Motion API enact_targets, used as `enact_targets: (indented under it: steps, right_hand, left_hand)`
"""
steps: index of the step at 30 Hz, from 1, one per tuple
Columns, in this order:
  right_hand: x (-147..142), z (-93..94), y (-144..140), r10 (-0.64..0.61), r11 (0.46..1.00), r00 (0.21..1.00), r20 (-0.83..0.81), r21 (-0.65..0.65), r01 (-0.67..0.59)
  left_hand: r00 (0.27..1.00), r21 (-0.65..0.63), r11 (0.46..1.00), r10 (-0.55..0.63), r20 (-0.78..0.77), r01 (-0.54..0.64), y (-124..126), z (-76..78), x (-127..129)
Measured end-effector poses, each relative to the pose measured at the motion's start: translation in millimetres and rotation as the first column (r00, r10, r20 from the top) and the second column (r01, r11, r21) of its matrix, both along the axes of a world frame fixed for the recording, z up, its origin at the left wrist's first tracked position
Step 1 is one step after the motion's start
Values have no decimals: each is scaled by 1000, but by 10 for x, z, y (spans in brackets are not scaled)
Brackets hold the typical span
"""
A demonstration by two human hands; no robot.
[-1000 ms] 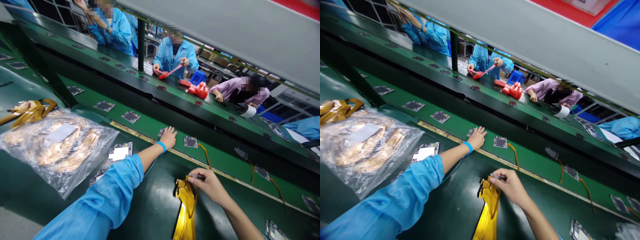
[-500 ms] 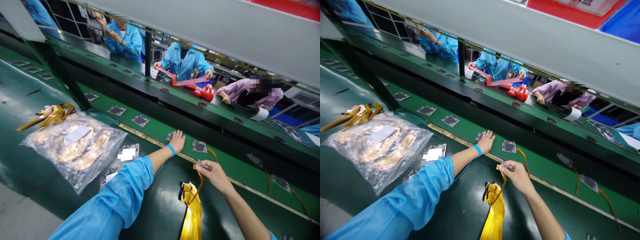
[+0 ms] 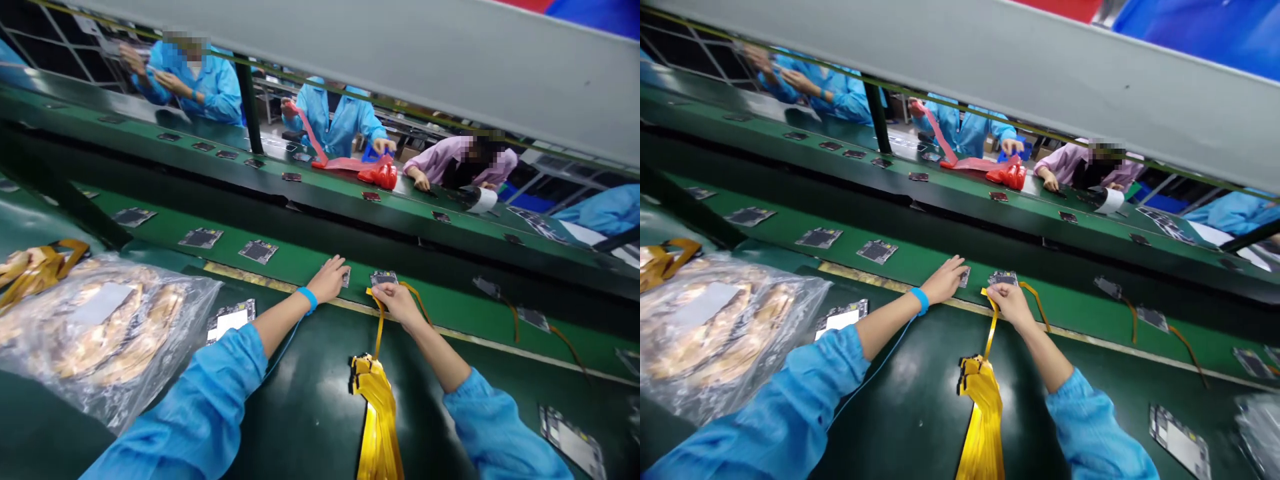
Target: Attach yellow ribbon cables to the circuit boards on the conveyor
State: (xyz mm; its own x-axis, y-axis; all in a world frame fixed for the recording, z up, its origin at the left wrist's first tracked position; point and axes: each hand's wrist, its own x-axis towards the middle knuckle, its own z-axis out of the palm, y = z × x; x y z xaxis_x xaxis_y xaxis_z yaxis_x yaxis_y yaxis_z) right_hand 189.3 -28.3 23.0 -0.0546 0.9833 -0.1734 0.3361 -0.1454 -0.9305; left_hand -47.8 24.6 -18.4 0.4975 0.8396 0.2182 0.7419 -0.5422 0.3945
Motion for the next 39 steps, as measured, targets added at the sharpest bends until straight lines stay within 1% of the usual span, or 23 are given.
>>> enact_targets:
  steps: [3,6,8,10,16,24,31,35,39]
  right_hand:
    - [-112,-128,190,3,998,996,85,59,-8]
    - [-228,-200,334,6,992,954,299,122,-44]
    - [-277,-225,397,3,989,911,413,131,-63]
    - [-295,-244,434,-3,991,888,459,122,-60]
    - [-242,-278,445,-22,995,851,524,92,-31]
    - [-177,-246,424,-23,997,834,552,71,-20]
    - [-115,-219,404,-33,998,811,584,63,-5]
    - [-66,-218,390,-39,998,812,583,67,0]
    - [-15,-238,392,-47,998,818,573,69,8]
  left_hand:
    - [996,44,995,-89,-29,90,-80,-8,-104]
    - [985,63,985,-159,-61,162,-150,-20,-141]
    - [982,66,981,-178,-68,182,-171,-36,-143]
    - [982,65,981,-179,-65,183,-175,-53,-140]
    - [977,61,977,-201,-74,206,-168,-68,-132]
    - [972,83,970,-220,-85,227,-166,-70,-128]
    - [961,111,959,-246,-123,260,-189,-3,-127]
    - [955,123,950,-272,-118,286,-197,27,-133]
    - [949,124,944,-290,-125,305,-193,24,-144]
